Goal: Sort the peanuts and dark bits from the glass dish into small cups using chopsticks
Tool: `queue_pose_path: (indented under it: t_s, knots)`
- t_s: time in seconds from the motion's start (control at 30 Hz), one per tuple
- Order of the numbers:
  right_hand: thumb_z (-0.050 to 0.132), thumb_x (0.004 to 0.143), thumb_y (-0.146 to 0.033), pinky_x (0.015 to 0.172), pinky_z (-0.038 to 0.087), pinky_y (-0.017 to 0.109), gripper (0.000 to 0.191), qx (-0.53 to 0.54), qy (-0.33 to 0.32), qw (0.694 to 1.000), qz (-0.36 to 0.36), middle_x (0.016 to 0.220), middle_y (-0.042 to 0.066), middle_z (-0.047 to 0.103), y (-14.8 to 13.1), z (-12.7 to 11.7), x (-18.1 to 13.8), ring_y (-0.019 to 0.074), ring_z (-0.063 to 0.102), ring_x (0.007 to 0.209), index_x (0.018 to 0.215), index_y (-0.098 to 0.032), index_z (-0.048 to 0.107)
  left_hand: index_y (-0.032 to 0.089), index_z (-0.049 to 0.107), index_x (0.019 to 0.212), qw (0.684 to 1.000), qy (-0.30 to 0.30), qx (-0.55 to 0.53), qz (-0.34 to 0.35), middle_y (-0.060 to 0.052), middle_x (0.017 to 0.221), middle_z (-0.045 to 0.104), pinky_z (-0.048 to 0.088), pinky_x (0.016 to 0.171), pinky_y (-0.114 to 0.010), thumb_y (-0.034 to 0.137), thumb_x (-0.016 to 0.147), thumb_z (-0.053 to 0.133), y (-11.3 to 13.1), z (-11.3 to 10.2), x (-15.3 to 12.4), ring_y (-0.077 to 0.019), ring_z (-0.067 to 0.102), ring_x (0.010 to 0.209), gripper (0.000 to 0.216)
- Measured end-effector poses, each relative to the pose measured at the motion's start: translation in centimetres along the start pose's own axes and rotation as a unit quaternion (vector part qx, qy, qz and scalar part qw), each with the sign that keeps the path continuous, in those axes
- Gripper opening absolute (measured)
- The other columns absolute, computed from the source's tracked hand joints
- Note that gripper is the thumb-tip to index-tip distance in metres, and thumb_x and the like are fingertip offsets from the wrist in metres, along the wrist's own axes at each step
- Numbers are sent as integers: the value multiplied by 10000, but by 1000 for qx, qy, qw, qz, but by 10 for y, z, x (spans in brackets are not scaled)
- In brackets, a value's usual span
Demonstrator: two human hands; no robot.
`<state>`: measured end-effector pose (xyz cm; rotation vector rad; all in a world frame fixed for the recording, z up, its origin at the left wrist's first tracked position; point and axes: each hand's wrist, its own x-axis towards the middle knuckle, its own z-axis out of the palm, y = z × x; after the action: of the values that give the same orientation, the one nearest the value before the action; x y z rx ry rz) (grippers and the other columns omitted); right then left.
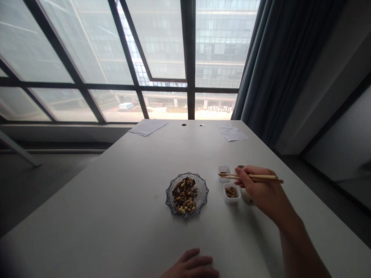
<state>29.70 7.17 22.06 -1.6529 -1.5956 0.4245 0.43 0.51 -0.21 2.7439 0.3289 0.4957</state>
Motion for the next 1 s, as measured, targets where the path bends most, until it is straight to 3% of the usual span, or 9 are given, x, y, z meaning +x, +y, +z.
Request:
queue_pose_path:
  t_s: [0.17,0.4,0.7,0.87,1.0]
  knots:
    - [627,944,-589,499,553,270,438,-39,-26,999,10,693,58,783,7,-19,-6,248,775,640,689,-244,717,187,559,1464,1000,10,-16,4,12,1379,699,84,1285,-262,337,1149,542,-2,9,-2,-130,519,1420,349]
    - [650,928,-562,564,591,271,397,-15,-93,995,28,686,55,774,11,-15,-3,256,785,672,698,-243,702,197,582,1451,1000,10,23,12,21,1368,704,145,1273,-253,339,1139,578,-2,7,-3,-125,544,1399,343]
    - [621,944,-576,536,551,280,413,-49,-11,999,17,714,43,784,8,-22,-3,240,771,658,719,-245,720,228,597,1448,999,14,49,14,14,1311,737,246,1246,-261,357,1107,644,-2,10,-4,-147,600,1339,368]
    - [645,949,-562,580,562,288,372,2,3,1000,-2,758,52,805,0,-3,2,237,775,679,811,-240,767,215,576,1464,999,14,30,9,10,1325,730,182,1266,-263,354,1142,569,-3,11,-4,-140,583,1357,351]
    - [617,976,-548,616,577,303,392,52,-61,996,-37,777,73,807,-6,26,5,241,772,701,829,-218,770,267,575,1486,999,14,50,2,24,1307,739,263,1241,-259,362,1118,621,-4,13,-5,-148,620,1317,383]
